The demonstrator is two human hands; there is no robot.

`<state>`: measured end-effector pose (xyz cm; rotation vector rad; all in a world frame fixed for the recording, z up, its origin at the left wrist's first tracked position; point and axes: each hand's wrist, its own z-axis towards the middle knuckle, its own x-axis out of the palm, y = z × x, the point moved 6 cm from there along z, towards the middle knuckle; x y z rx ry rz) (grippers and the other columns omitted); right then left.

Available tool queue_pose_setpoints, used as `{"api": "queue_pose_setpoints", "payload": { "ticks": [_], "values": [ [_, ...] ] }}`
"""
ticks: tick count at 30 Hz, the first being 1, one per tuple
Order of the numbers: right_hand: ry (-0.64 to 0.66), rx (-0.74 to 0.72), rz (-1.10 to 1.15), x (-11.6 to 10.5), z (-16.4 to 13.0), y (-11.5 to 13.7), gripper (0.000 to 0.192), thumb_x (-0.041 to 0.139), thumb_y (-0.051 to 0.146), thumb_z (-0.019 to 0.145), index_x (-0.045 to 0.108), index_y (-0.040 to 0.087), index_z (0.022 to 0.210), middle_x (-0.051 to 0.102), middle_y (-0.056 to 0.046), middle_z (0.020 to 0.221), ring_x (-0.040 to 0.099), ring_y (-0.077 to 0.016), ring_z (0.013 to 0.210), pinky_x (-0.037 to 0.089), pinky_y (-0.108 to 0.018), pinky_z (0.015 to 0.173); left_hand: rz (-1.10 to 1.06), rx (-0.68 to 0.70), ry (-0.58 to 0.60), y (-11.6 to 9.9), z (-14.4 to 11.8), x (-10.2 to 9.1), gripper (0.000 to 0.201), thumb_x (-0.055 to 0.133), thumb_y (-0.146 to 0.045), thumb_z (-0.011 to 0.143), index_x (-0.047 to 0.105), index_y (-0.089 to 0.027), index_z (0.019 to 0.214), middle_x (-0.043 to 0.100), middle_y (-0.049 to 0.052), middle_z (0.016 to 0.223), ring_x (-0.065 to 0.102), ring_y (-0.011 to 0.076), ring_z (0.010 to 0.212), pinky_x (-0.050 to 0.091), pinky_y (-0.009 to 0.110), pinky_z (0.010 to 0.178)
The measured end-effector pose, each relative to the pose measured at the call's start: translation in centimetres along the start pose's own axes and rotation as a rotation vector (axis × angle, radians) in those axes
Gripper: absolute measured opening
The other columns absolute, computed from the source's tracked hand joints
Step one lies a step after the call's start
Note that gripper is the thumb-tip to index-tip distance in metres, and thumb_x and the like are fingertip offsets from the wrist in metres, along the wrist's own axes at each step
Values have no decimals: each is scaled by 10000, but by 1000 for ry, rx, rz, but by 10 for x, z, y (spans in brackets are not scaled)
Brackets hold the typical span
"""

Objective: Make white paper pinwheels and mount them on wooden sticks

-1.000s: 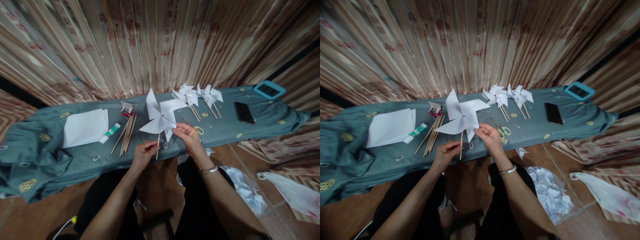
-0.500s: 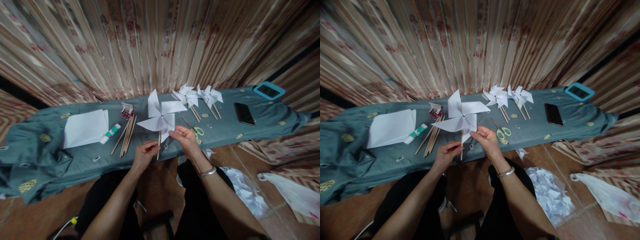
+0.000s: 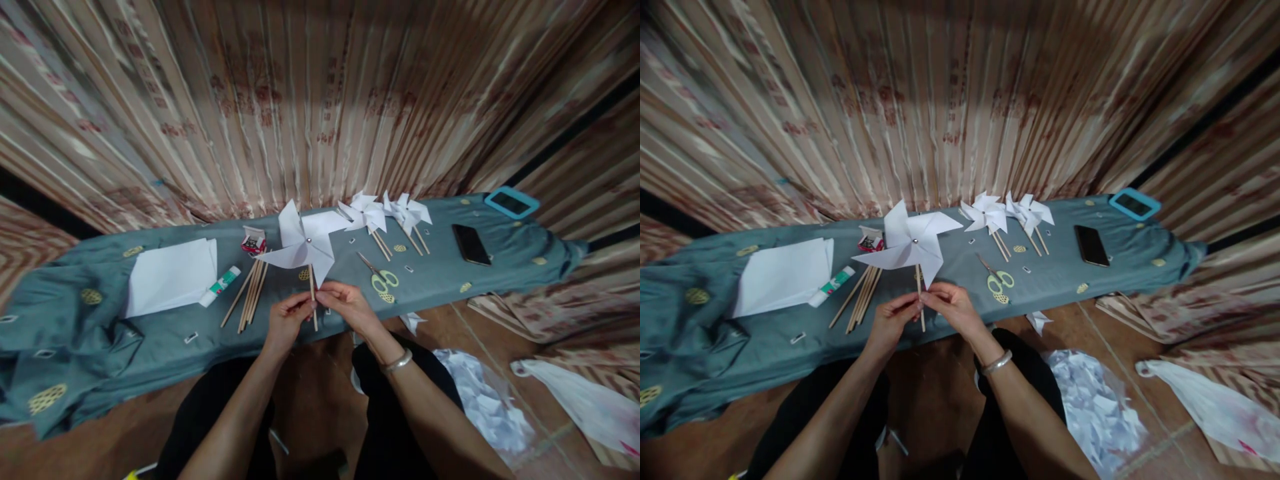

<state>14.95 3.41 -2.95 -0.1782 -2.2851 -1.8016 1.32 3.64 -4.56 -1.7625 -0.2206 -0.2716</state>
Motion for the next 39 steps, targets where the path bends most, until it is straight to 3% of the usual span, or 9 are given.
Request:
{"api": "queue_pose_setpoints", "payload": {
  "ticks": [9, 14, 20, 25, 28, 29, 33, 39],
  "values": [
    [90, 2, -101, 10, 0, -11, 360, 864, 476, 547, 715, 182, 692, 693, 19, 624, 572, -96, 561, 450, -251, 592, -83, -19, -119, -3, 5, -4, 375, 873, -308, 485, 796, -150, 817, 724, 39, 684, 535, 94, 544, 446, 231, 554],
    [48, -5, -123, 8, 2, -11, 383, 886, 459, 485, 700, 185, 678, 706, 14, 625, 593, -111, 579, 438, -249, 588, -132, -32, -133, -1, 6, -1, 409, 888, -304, 460, 793, -138, 821, 739, 60, 723, 588, 121, 604, 462, 237, 581],
    [-50, -83, -244, -5, 3, 6, 369, 831, 499, 562, 681, 188, 693, 675, 21, 583, 556, -104, 523, 408, -236, 525, -125, 3, -96, -3, 2, 1, 439, 870, -364, 535, 779, -149, 907, 735, 42, 753, 555, 87, 565, 458, 220, 558],
    [-247, -208, -417, -61, 10, 46, 430, 789, 562, 559, 694, 181, 733, 697, -21, 632, 592, -135, 563, 457, -258, 560, -44, -3, -85, -1, -2, 0, 453, 865, -391, 545, 778, -150, 919, 725, 34, 740, 550, 86, 551, 467, 220, 546],
    [-381, -241, -727, -111, 17, 74, 481, 695, 629, 646, 705, 166, 775, 719, -54, 688, 605, -144, 573, 452, -253, 541, -23, -7, -70, 2, -2, 1, 450, 863, -401, 539, 780, -149, 903, 726, 42, 745, 558, 95, 553, 481, 231, 549],
    [-443, -228, -884, -128, 19, 83, 486, 660, 645, 678, 705, 169, 766, 720, -50, 686, 609, -143, 574, 452, -247, 539, -22, -14, -64, 4, -2, 1, 449, 865, -400, 532, 780, -148, 893, 727, 44, 746, 561, 98, 553, 484, 235, 549],
    [-570, -167, -1065, -184, 31, 106, 400, 661, 551, 728, 708, 154, 709, 701, -44, 616, 598, -147, 564, 413, -238, 523, -23, -44, -37, 12, -2, 5, 441, 871, -397, 498, 782, -147, 851, 718, 42, 704, 566, 108, 544, 495, 247, 549],
    [-660, -1, -1314, -232, 55, 115, 190, 652, 311, 736, 720, 170, 627, 663, -14, 543, 591, -145, 556, 365, -237, 524, 2, -42, -12, 17, -3, 8, 388, 855, -399, 517, 790, -176, 827, 714, 32, 696, 566, 110, 559, 494, 236, 551]
  ]
}}
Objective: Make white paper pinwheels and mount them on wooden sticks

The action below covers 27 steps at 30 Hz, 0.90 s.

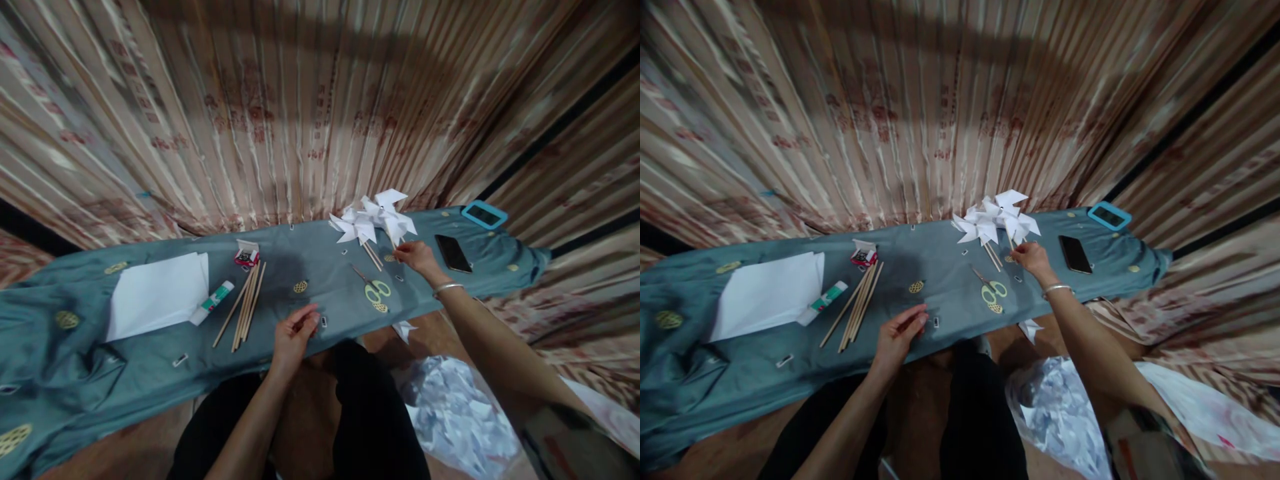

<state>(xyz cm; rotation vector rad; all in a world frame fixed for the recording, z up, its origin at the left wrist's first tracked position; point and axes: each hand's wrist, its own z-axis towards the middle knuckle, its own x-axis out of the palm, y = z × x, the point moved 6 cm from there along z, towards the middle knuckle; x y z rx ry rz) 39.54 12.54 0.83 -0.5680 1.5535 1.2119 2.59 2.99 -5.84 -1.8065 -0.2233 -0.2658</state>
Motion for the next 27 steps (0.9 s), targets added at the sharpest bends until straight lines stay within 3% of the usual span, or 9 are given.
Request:
{"api": "queue_pose_setpoints", "payload": {
  "ticks": [6, 13, 21, 27],
  "values": [
    [43, 24, -187, 19, 23, -15, 188, 648, 308, 753, 770, 166, 749, 720, -43, 657, 643, -173, 651, 399, -247, 571, 22, 43, 44, -8, -7, 0, 319, 842, -371, 572, 800, -194, 835, 695, 23, 685, 538, 98, 546, 476, 230, 558],
    [87, 23, -287, 35, 29, -17, 223, 638, 331, 765, 791, 183, 830, 748, -57, 740, 677, -187, 726, 448, -246, 612, 27, 11, 75, -6, -11, 3, 333, 844, -382, 583, 803, -189, 851, 663, 29, 698, 541, 105, 591, 444, 222, 558],
    [84, 12, -347, 32, 26, -12, 255, 619, 364, 798, 791, 191, 872, 765, -69, 830, 694, -201, 783, 453, -247, 626, 21, 7, 74, -2, -12, 2, 338, 848, -396, 585, 802, -194, 853, 662, 33, 717, 552, 112, 623, 443, 222, 578],
    [42, -7, -374, 17, 23, -6, 272, 589, 339, 848, 786, 167, 920, 775, -106, 872, 708, -222, 811, 453, -259, 644, 30, 20, 70, -3, -12, -1, 346, 843, -404, 592, 800, -192, 862, 658, 33, 726, 540, 114, 614, 435, 231, 572]
  ]
}}
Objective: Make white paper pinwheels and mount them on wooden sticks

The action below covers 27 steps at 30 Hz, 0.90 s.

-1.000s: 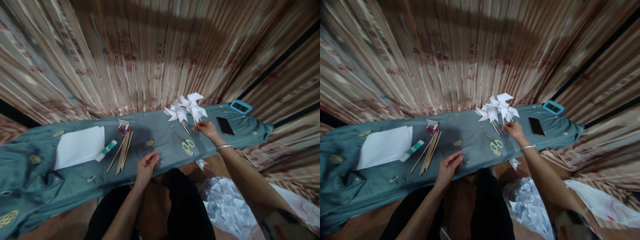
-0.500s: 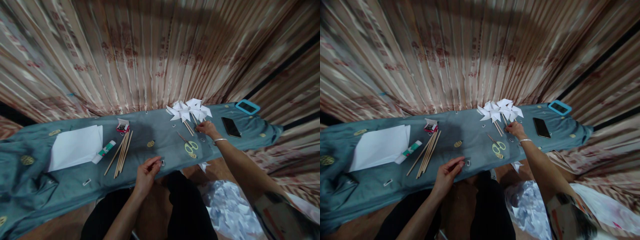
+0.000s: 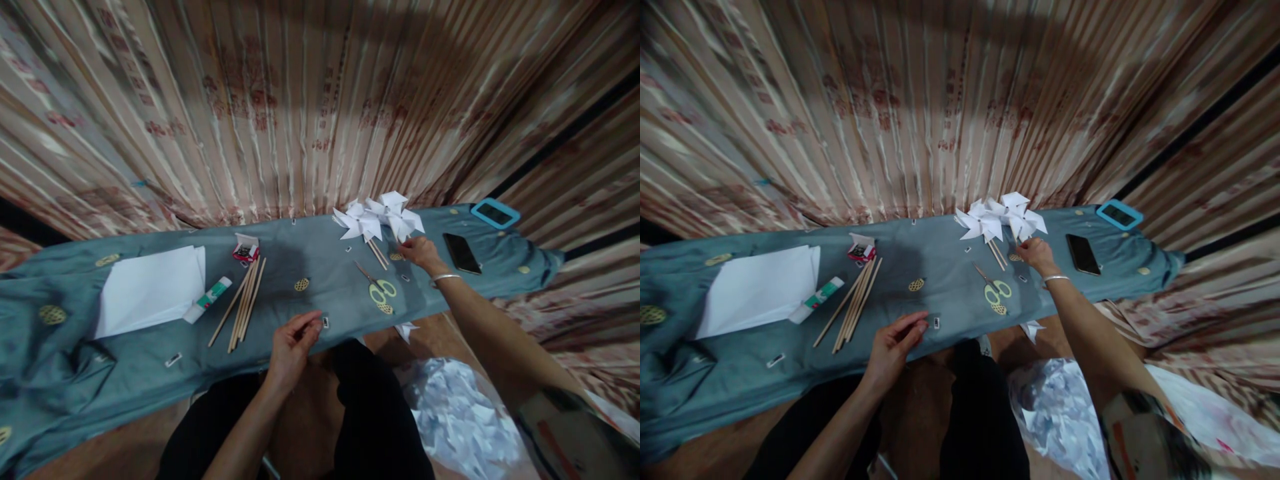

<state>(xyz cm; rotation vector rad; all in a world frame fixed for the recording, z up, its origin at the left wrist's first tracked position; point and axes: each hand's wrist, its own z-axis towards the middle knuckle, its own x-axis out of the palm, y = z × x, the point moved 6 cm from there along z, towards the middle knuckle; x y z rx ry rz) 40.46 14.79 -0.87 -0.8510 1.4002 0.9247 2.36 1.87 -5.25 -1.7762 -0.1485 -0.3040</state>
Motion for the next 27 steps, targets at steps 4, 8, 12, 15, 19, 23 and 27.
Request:
{"api": "queue_pose_setpoints", "payload": {
  "ticks": [4, 8, 12, 15, 19, 23, 27],
  "values": [
    [-33, -11, -16, -11, -4, 5, 281, 579, 331, 861, 781, 154, 942, 777, -125, 894, 714, -240, 825, 455, -270, 649, 8, 8, 2, 1, 0, 0, 333, 833, -394, 607, 800, -190, 868, 650, 30, 720, 540, 116, 615, 437, 235, 581],
    [-43, -74, -14, -12, -13, 23, 281, 576, 328, 869, 771, 165, 989, 779, -112, 938, 709, -237, 873, 464, -268, 686, 20, 23, 9, 2, 0, 0, 316, 826, -380, 611, 800, -194, 865, 657, 32, 726, 548, 127, 631, 446, 240, 587],
    [-8, -155, -5, -5, -28, 48, 291, 558, 355, 887, 768, 183, 990, 780, -85, 935, 708, -215, 862, 460, -253, 684, 44, 35, 14, 1, 0, 1, 292, 808, -363, 625, 801, -204, 870, 672, 33, 740, 550, 130, 629, 449, 242, 587],
    [25, -193, -10, 2, -37, 63, 295, 551, 350, 890, 768, 179, 995, 778, -94, 936, 708, -211, 848, 452, -251, 670, 51, 38, 4, 1, 0, 0, 283, 807, -353, 621, 801, -203, 860, 677, 37, 734, 557, 136, 638, 446, 244, 588],
    [49, -207, -32, 10, -40, 75, 290, 557, 339, 885, 763, 172, 1002, 775, -109, 943, 702, -210, 854, 445, -252, 679, 51, 51, 0, 1, -1, -2, 295, 804, -365, 630, 798, -193, 869, 675, 39, 727, 551, 138, 626, 448, 255, 593],
    [53, -208, -46, 11, -41, 80, 280, 550, 324, 889, 760, 174, 996, 776, -103, 929, 699, -202, 834, 444, -253, 678, 56, 55, 1, 1, 0, -3, 304, 797, -374, 637, 798, -194, 883, 670, 38, 725, 548, 139, 624, 448, 258, 595],
    [24, -220, -42, -1, -39, 77, 305, 528, 341, 910, 755, 177, 1031, 774, -110, 976, 705, -215, 888, 454, -258, 709, 74, 64, -5, 1, 0, -4, 282, 781, -364, 652, 802, -210, 887, 669, 34, 729, 553, 138, 637, 448, 253, 609]
  ]
}}
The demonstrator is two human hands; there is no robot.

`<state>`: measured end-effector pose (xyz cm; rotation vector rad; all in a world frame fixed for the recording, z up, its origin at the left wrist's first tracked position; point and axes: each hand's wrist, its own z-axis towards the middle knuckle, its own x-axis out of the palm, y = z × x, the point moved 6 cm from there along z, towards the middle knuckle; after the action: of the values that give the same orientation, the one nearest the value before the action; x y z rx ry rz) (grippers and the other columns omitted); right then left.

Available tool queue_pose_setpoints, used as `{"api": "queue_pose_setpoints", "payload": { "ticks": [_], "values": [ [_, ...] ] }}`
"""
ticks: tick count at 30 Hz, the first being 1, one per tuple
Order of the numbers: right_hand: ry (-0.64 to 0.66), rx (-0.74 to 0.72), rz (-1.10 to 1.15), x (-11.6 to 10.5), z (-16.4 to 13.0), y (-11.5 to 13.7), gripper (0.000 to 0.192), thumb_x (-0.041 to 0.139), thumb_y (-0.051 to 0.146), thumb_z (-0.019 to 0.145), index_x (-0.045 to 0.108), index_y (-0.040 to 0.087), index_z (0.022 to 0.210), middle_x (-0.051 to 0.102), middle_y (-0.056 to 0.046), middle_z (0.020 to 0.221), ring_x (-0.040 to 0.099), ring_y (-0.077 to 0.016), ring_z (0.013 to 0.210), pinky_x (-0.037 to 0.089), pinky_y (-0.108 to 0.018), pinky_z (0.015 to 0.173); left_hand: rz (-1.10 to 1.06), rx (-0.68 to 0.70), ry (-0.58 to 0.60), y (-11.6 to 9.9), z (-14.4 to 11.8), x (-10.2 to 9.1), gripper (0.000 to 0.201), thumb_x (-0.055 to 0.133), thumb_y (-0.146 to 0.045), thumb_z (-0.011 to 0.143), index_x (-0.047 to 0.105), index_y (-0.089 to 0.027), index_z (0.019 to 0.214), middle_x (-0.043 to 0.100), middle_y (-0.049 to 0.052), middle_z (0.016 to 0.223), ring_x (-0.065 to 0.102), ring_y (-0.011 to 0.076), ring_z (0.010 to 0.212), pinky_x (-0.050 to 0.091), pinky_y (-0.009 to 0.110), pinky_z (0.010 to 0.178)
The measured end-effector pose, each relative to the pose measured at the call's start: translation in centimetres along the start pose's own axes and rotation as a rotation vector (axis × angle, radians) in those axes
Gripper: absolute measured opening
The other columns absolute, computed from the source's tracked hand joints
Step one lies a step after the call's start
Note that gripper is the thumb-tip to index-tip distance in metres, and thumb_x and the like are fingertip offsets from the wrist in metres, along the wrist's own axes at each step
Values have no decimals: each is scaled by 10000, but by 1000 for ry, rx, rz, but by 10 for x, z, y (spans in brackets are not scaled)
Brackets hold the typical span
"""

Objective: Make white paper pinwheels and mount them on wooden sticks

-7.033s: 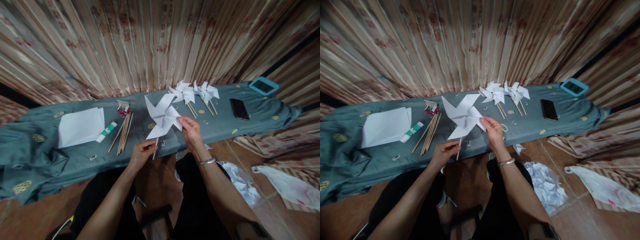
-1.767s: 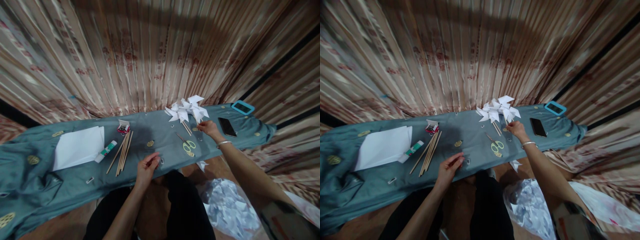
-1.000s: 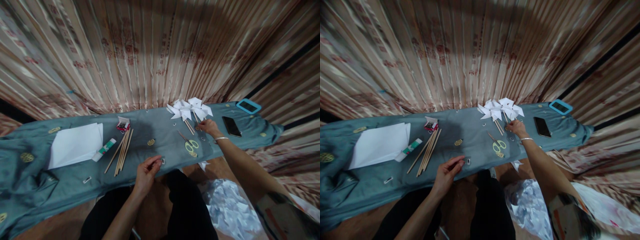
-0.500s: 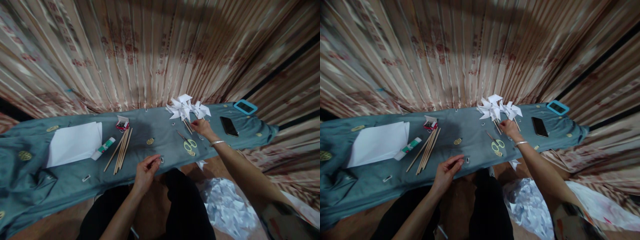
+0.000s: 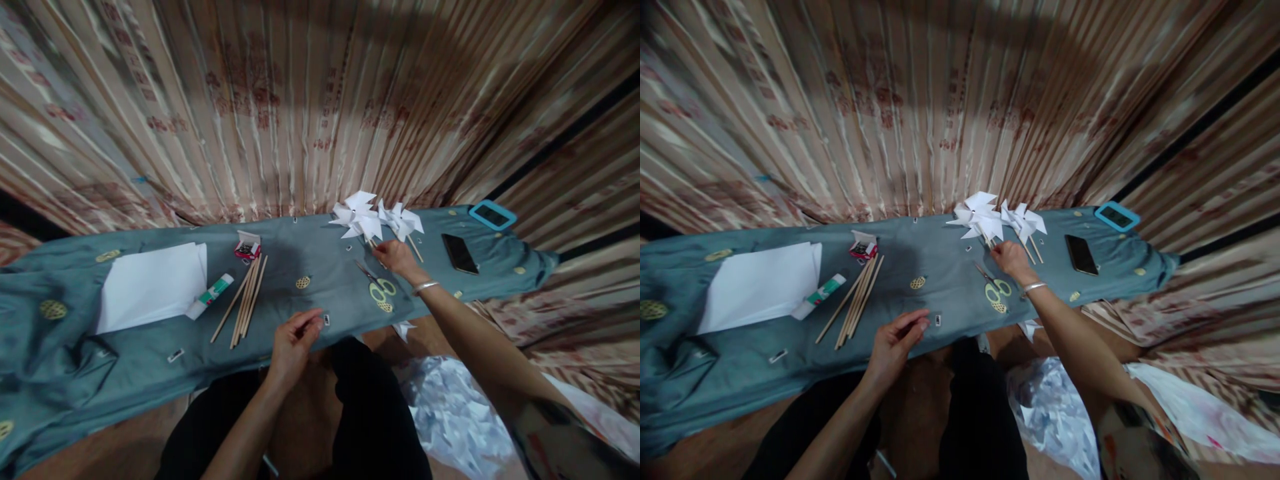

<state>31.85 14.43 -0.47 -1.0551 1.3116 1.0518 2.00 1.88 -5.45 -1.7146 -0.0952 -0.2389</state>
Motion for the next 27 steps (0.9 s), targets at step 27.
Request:
{"api": "queue_pose_setpoints", "payload": {
  "ticks": [27],
  "values": [
    [74, 21, -139, 17, 3, -4, 340, 514, 373, 924, 727, 155, 1077, 752, -136, 984, 698, -243, 923, 443, -280, 711, 6, -20, 23, -3, -4, -5, 287, 773, -345, 666, 792, -177, 898, 626, 25, 730, 533, 127, 634, 433, 253, 610]
  ]
}}
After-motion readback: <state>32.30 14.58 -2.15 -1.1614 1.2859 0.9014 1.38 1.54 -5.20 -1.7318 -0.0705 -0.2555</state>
